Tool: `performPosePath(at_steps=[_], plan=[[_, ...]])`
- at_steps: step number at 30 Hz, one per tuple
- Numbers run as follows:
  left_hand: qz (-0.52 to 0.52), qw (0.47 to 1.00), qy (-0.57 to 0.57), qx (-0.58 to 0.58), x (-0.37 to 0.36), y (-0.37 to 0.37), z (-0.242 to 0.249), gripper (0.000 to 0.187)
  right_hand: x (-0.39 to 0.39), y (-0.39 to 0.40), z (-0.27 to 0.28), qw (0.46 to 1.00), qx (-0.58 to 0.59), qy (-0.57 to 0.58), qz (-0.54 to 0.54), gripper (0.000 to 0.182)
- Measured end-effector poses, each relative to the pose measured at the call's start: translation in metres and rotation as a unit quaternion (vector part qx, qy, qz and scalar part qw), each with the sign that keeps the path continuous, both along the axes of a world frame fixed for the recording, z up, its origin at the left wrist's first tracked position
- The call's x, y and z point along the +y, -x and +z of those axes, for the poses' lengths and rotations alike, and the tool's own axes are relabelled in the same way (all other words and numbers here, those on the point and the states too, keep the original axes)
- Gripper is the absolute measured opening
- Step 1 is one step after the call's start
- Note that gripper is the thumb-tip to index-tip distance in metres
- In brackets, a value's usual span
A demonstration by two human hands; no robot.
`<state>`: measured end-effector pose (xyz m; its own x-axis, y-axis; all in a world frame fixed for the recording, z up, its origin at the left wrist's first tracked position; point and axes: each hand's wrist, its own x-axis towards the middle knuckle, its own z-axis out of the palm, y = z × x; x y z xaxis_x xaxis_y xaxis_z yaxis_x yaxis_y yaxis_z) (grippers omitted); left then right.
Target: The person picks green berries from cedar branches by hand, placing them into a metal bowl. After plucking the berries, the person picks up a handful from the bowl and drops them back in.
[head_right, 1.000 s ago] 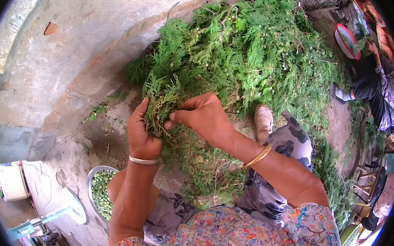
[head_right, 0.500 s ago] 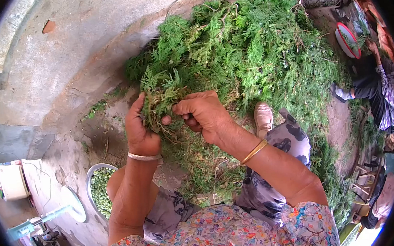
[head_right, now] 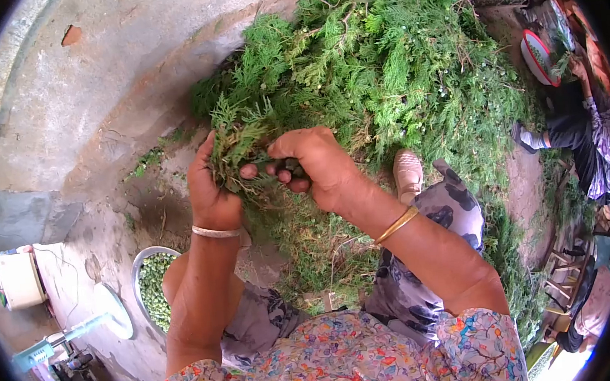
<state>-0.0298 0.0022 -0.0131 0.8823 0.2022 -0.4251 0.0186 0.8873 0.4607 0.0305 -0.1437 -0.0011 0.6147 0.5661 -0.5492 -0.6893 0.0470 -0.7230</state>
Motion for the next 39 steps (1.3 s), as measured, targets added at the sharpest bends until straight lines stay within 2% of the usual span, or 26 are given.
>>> performPosePath(at_steps=[2, 6, 8, 12, 15, 17, 20, 21, 23, 24, 26, 27, 29, 31, 32, 35, 37, 38, 39], plan=[[-0.002, 0.999, -0.031, -0.018, 0.011, 0.000, -0.004, 0.029, 0.000, -0.002, 0.001, 0.998, 0.016, -0.036, -0.040, 0.016], [0.011, 0.996, 0.022, -0.086, 0.036, -0.002, -0.013, 0.028, -0.006, -0.003, 0.004, 0.995, 0.013, -0.094, -0.036, 0.016], [0.006, 0.976, 0.160, -0.148, 0.044, -0.001, -0.009, 0.028, -0.009, -0.001, 0.000, 0.998, -0.010, -0.050, -0.032, 0.019], [0.048, 0.961, 0.212, -0.168, 0.059, 0.003, -0.006, 0.027, -0.009, 0.004, -0.007, 0.999, -0.035, 0.031, 0.026, 0.021], [0.062, 0.961, 0.207, -0.171, 0.063, 0.004, -0.005, 0.024, -0.001, 0.014, -0.019, 0.995, -0.030, 0.062, 0.069, 0.025], [0.062, 0.961, 0.208, -0.173, 0.063, 0.005, -0.006, 0.023, 0.003, 0.022, -0.026, 0.993, 0.057, 0.053, 0.092, 0.023], [0.038, 0.962, 0.207, -0.177, 0.056, 0.006, 0.006, 0.020, 0.008, 0.027, -0.024, 0.989, 0.114, 0.006, 0.095, 0.022], [0.033, 0.963, 0.210, -0.165, 0.053, 0.006, 0.011, 0.019, 0.008, 0.026, -0.023, 0.989, 0.114, 0.007, 0.095, 0.022], [0.031, 0.964, 0.213, -0.154, 0.056, 0.010, 0.009, 0.018, 0.009, 0.025, -0.020, 0.991, 0.040, -0.003, 0.129, 0.019], [0.024, 0.962, 0.205, -0.178, 0.058, 0.011, 0.005, 0.018, 0.009, 0.023, -0.025, 0.991, 0.040, -0.003, 0.130, 0.019], [0.018, 0.959, 0.198, -0.204, 0.060, 0.015, 0.001, 0.018, 0.006, 0.016, -0.040, 1.000, 0.017, 0.015, 0.008, 0.018], [0.060, 0.956, 0.203, -0.204, 0.057, 0.017, 0.005, 0.020, 0.003, 0.010, -0.045, 1.000, 0.016, 0.015, 0.009, 0.018], [0.106, 0.950, 0.208, -0.206, 0.058, 0.020, 0.010, 0.025, -0.002, -0.002, -0.051, 0.994, 0.047, 0.053, -0.079, 0.017], [0.008, 0.941, 0.255, -0.224, 0.064, 0.024, 0.013, 0.025, -0.003, -0.006, -0.047, 0.992, 0.059, 0.037, -0.103, 0.016], [0.011, 0.940, 0.254, -0.226, 0.066, 0.024, 0.014, 0.025, -0.003, -0.007, -0.042, 0.989, 0.072, 0.021, -0.131, 0.016], [0.009, 0.953, 0.231, -0.197, 0.068, 0.022, 0.014, 0.026, -0.002, -0.006, -0.020, 0.993, 0.062, -0.006, -0.100, 0.023], [0.018, 0.973, 0.140, -0.184, 0.067, 0.022, 0.013, 0.028, -0.004, -0.007, -0.018, 0.995, 0.065, -0.022, -0.076, 0.026], [0.022, 0.973, 0.139, -0.186, 0.066, 0.022, 0.013, 0.028, -0.007, -0.009, -0.018, 0.998, 0.031, -0.044, -0.043, 0.027], [0.035, 0.981, 0.085, -0.169, 0.063, 0.021, 0.012, 0.026, -0.006, -0.008, -0.016, 0.998, -0.004, -0.066, -0.009, 0.028]])
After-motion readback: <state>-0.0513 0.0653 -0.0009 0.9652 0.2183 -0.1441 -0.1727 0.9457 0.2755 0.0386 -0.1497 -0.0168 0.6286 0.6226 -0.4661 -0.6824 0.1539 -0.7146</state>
